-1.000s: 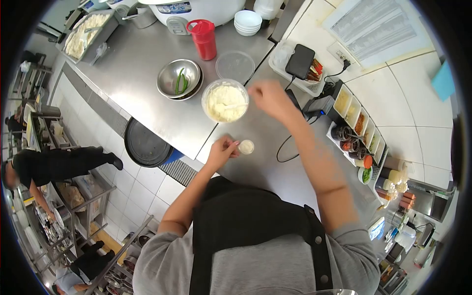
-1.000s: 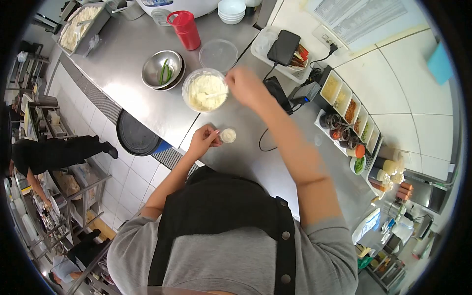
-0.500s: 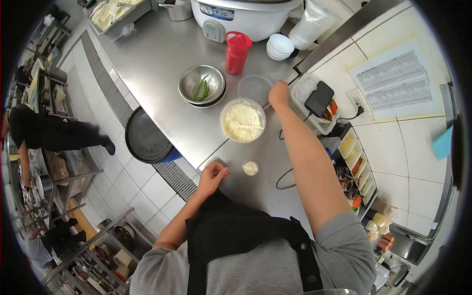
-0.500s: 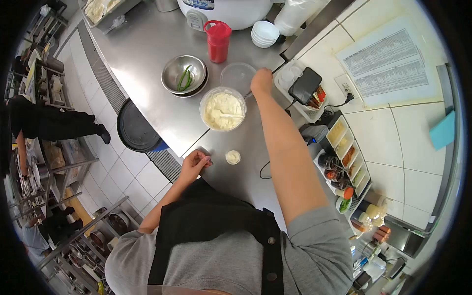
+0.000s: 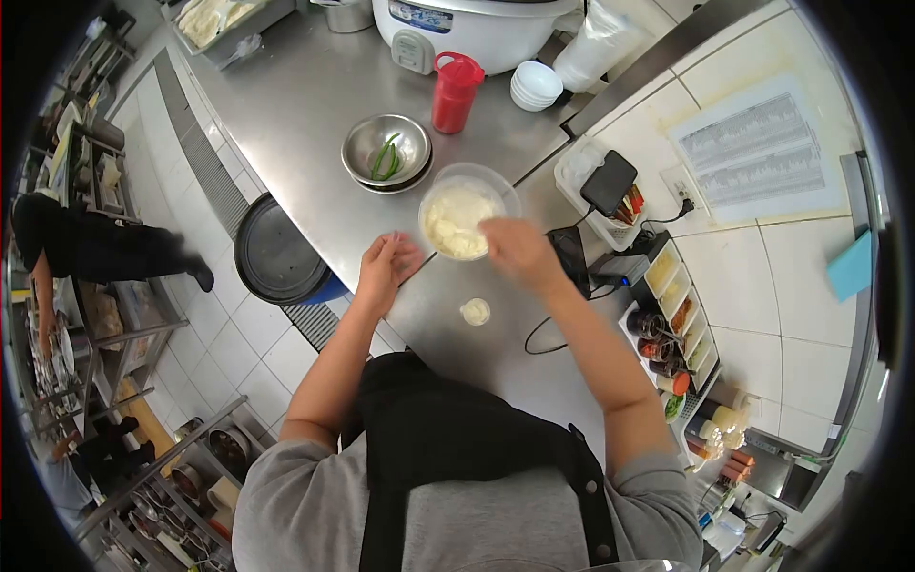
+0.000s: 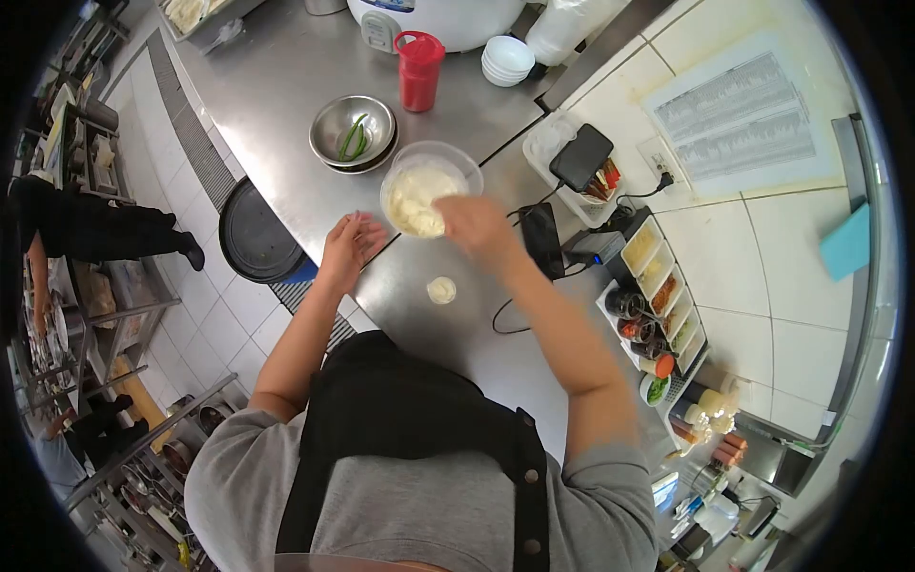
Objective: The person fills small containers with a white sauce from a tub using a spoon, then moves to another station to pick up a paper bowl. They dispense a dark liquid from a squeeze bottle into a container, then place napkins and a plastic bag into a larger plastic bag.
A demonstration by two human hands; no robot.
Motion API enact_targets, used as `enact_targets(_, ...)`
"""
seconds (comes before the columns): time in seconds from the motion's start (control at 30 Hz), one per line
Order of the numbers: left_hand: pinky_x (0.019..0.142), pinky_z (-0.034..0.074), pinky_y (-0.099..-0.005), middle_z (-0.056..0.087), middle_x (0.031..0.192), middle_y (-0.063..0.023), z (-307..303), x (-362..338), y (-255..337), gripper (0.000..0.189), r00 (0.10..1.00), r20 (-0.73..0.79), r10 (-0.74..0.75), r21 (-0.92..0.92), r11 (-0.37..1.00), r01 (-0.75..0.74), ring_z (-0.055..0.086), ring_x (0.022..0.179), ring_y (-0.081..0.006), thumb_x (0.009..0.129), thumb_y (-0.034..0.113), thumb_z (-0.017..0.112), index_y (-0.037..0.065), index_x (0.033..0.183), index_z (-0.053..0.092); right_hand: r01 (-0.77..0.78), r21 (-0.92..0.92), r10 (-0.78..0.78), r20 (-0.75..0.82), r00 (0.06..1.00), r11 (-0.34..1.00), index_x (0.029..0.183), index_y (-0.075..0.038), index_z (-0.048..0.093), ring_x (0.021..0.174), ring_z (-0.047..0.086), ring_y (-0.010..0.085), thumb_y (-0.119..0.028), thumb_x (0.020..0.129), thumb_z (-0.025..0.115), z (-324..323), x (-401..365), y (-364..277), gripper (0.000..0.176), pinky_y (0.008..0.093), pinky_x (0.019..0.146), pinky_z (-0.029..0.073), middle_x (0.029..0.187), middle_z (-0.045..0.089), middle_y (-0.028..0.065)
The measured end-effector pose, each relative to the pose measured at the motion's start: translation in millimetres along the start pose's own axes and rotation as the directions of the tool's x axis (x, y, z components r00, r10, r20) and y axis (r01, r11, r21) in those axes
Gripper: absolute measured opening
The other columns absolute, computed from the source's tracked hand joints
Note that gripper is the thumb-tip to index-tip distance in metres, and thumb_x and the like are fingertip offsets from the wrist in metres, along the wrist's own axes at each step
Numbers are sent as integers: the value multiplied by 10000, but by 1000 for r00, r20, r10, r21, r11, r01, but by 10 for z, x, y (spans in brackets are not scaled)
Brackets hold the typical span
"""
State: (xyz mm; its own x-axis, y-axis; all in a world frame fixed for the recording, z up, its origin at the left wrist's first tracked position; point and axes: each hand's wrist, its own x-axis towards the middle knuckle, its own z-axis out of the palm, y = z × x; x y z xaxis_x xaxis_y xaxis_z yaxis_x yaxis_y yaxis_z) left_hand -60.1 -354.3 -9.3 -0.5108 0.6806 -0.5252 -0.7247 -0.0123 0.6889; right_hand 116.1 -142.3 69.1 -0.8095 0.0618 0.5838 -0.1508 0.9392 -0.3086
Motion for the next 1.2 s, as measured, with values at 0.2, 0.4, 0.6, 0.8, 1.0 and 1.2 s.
enact_targets(0.2,881,518,-354,604,1150,-52,191,200,249,444,999,44,-25,89,996,21,583,1072,-163,1062,381,532,106,1410,537,-135,34,122,256,959,990,1405,-77,552,1316,529,345,-217,788,808,119,-48,-312,682,486,1104,425,1432,547,157)
enact_targets(0.4,815,515,-338,628,1021,-36,429,107,246,435,1000,15,9,246,969,-12,612,946,-145,1007,258,644,67,1387,548,-392,-305,474,273,837,868,1618,-302,295,1505,194,512,-631,766,769,387,475,-318,1029,708,1179,181,1669,209,195)
enact_targets(0.6,805,569,-348,657,975,-40,387,101,160,407,999,29,34,274,961,-40,655,897,-146,985,167,675,21,1345,557,-480,-412,607,267,749,774,1604,-342,331,1496,182,551,-707,743,739,610,353,-396,1020,730,1161,167,1666,185,242)
enact_targets(0.8,878,614,-454,613,1151,-170,194,492,8,562,991,-113,78,-90,992,-89,687,978,-286,1003,135,635,14,1478,361,-485,-397,572,136,809,779,1611,-364,299,1499,156,561,-706,744,745,624,331,193,1033,737,1159,144,1668,182,242)
enact_targets(1.0,871,633,-483,536,1282,-249,276,799,430,684,938,-259,230,-12,970,-242,684,1032,-372,1020,45,532,135,1576,142,-384,-513,496,98,863,768,1627,-321,259,1523,148,518,-681,848,654,250,422,806,944,726,1176,155,1668,191,234)
enact_targets(1.2,951,641,-532,547,1314,-225,94,1049,471,554,952,-99,289,1,957,-291,676,1070,-356,1044,-37,414,83,1547,216,-469,-68,473,148,868,881,1632,-219,236,1488,299,407,-414,923,697,-52,-206,-450,868,617,1198,242,1663,241,180)
